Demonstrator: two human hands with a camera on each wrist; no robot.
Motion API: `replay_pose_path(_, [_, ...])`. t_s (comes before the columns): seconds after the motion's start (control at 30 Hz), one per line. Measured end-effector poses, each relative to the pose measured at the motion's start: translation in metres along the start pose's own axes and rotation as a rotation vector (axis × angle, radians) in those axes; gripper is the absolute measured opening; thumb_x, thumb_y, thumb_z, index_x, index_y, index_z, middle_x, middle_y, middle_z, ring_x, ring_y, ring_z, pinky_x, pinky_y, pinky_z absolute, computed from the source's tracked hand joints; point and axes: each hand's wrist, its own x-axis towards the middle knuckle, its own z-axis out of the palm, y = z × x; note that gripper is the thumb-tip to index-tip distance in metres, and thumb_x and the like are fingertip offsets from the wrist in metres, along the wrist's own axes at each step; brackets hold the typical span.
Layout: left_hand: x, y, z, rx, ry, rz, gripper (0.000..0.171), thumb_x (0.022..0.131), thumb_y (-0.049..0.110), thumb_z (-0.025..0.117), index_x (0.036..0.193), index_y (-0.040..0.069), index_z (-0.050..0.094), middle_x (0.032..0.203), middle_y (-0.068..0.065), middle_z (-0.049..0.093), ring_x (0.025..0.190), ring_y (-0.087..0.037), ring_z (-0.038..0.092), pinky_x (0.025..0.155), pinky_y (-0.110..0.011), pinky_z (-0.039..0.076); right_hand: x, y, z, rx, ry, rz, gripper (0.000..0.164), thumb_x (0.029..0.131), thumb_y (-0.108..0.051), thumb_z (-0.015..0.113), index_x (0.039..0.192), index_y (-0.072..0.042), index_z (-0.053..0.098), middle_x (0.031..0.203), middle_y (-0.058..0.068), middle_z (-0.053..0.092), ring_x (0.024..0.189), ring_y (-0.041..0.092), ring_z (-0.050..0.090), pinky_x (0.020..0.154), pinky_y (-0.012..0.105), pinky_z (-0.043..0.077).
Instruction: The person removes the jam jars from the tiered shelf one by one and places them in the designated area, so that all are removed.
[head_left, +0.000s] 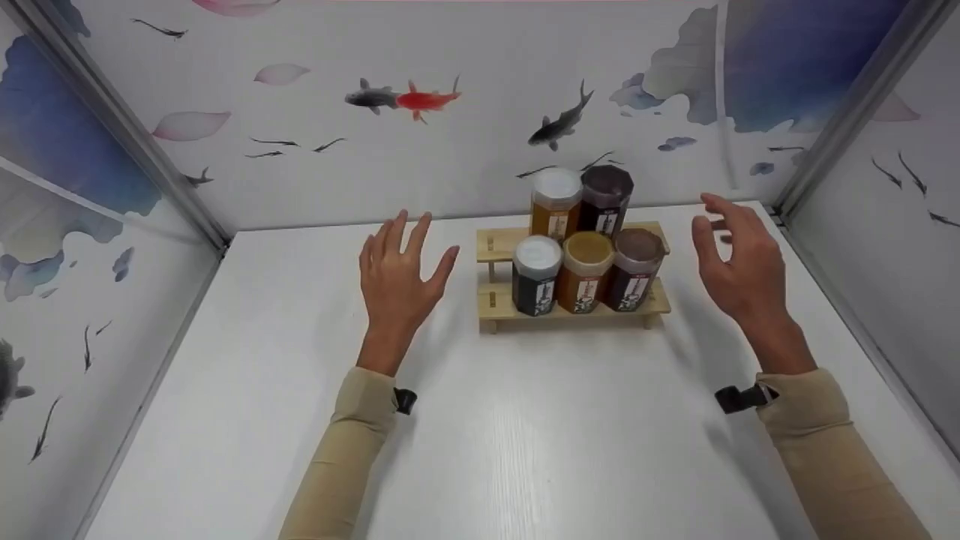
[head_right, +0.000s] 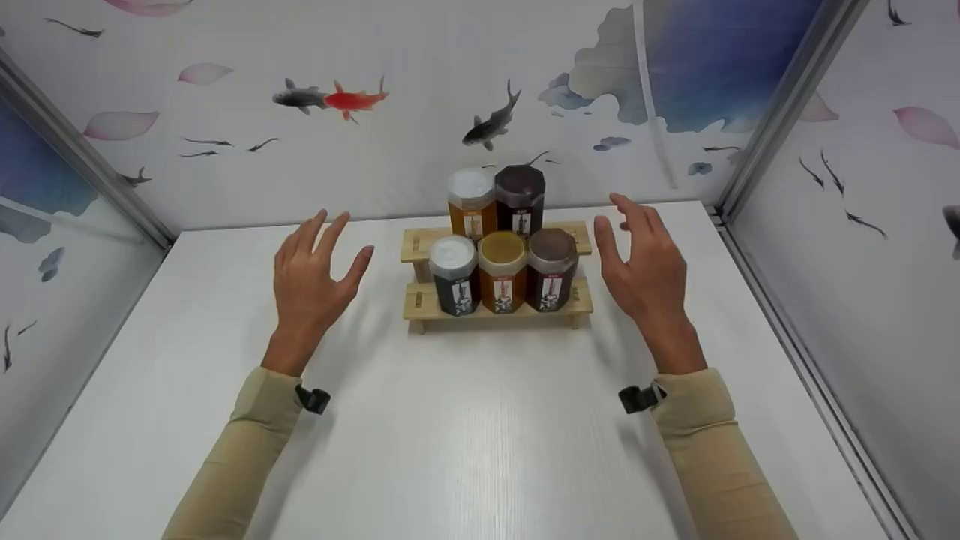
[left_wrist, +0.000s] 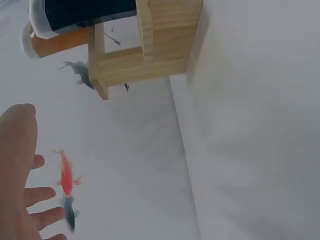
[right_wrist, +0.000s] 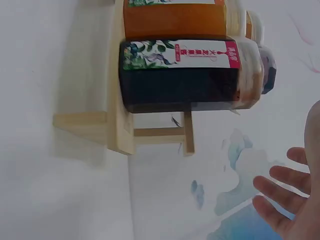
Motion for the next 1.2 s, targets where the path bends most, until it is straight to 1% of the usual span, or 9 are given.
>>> replay_pose_path(0.1, [-0.008,0.011,0.006,-0.131,0.006,0.031,0.059,0.108,0.059,0.058,0.153,0.021,0.062,0.159,-0.010,0.060,0.149,-0.032,0.054,0.126,-0.055,0.043,-0.015,0.009,0.015,0.087,-0.005,0.088,0.047,0.113,-0.044,0.053,0.151,-0.017,0.064,0.139,0.012,0.071,0.116,0.025,0.072,0.089,0.012,0.050])
replay_pose_path(0.17, [-0.012,0.022,0.010,-0.234,-0.009,0.050,0.054,0.109,0.055,0.059,0.151,0.021,0.064,0.156,-0.008,0.062,0.147,-0.028,0.056,0.124,-0.052,0.045,-0.023,0.014,0.025,0.140,-0.032,0.164,0.047,0.113,-0.045,0.054,0.149,-0.017,0.065,0.135,0.010,0.072,0.110,0.018,0.072,0.083,0.005,0.047])
replay_pose_path(0.27, [-0.014,0.041,0.015,-0.390,-0.055,0.073,0.051,0.109,0.051,0.062,0.151,0.023,0.064,0.155,-0.004,0.063,0.147,-0.023,0.057,0.123,-0.049,0.047,-0.032,0.021,0.038,0.203,-0.094,0.299,0.048,0.112,-0.048,0.054,0.148,-0.017,0.065,0.134,0.008,0.071,0.110,0.013,0.068,0.086,0.009,0.051])
replay_pose_path(0.43, [-0.013,0.073,0.024,-0.593,-0.139,0.106,0.048,0.109,0.052,0.061,0.153,0.032,0.062,0.158,0.000,0.059,0.147,-0.019,0.055,0.121,-0.047,0.050,-0.044,0.034,0.053,0.287,-0.216,0.500,0.054,0.112,-0.051,0.054,0.152,-0.017,0.061,0.150,0.011,0.062,0.131,0.022,0.058,0.096,0.019,0.050])
replay_pose_path(0.53, [-0.015,0.086,0.033,-0.665,-0.170,0.112,0.044,0.110,0.054,0.058,0.151,0.039,0.063,0.160,0.001,0.057,0.144,-0.017,0.057,0.117,-0.043,0.054,-0.049,0.041,0.059,0.314,-0.274,0.539,0.056,0.110,-0.053,0.056,0.152,-0.015,0.061,0.152,0.011,0.060,0.129,0.022,0.056,0.091,0.017,0.052])
replay_pose_path(0.63, [-0.021,0.092,0.046,-0.733,-0.172,0.078,0.040,0.111,0.052,0.058,0.149,0.040,0.065,0.160,0.003,0.056,0.142,-0.015,0.059,0.116,-0.040,0.056,-0.053,0.048,0.063,0.323,-0.317,0.504,0.057,0.108,-0.054,0.060,0.150,-0.015,0.061,0.150,0.009,0.061,0.122,0.017,0.060,0.085,0.014,0.055])
replay_pose_path(0.77, [-0.031,0.095,0.061,-0.761,-0.136,0.034,0.040,0.110,0.049,0.062,0.148,0.039,0.064,0.158,0.002,0.057,0.143,-0.017,0.058,0.117,-0.041,0.055,-0.056,0.055,0.065,0.382,-0.359,0.469,0.061,0.106,-0.056,0.064,0.152,-0.016,0.060,0.149,0.009,0.061,0.116,0.010,0.064,0.086,0.013,0.057])
replay_pose_path(0.93, [-0.039,0.099,0.072,-0.686,-0.101,0.049,0.055,0.102,0.053,0.073,0.153,0.039,0.056,0.158,-0.002,0.055,0.144,-0.018,0.056,0.116,-0.042,0.055,-0.058,0.063,0.063,0.435,-0.406,0.506,0.067,0.105,-0.057,0.065,0.159,-0.019,0.054,0.148,0.010,0.058,0.120,0.010,0.063,0.090,0.014,0.057])
replay_pose_path(1.2, [-0.040,0.102,0.069,-0.647,-0.064,0.054,0.064,0.095,0.046,0.084,0.151,0.033,0.057,0.154,-0.006,0.058,0.139,-0.021,0.060,0.114,-0.043,0.058,-0.060,0.064,0.067,0.462,-0.408,0.540,0.062,0.107,-0.053,0.063,0.160,-0.022,0.053,0.134,0.006,0.064,0.114,0.012,0.062,0.087,0.016,0.058])
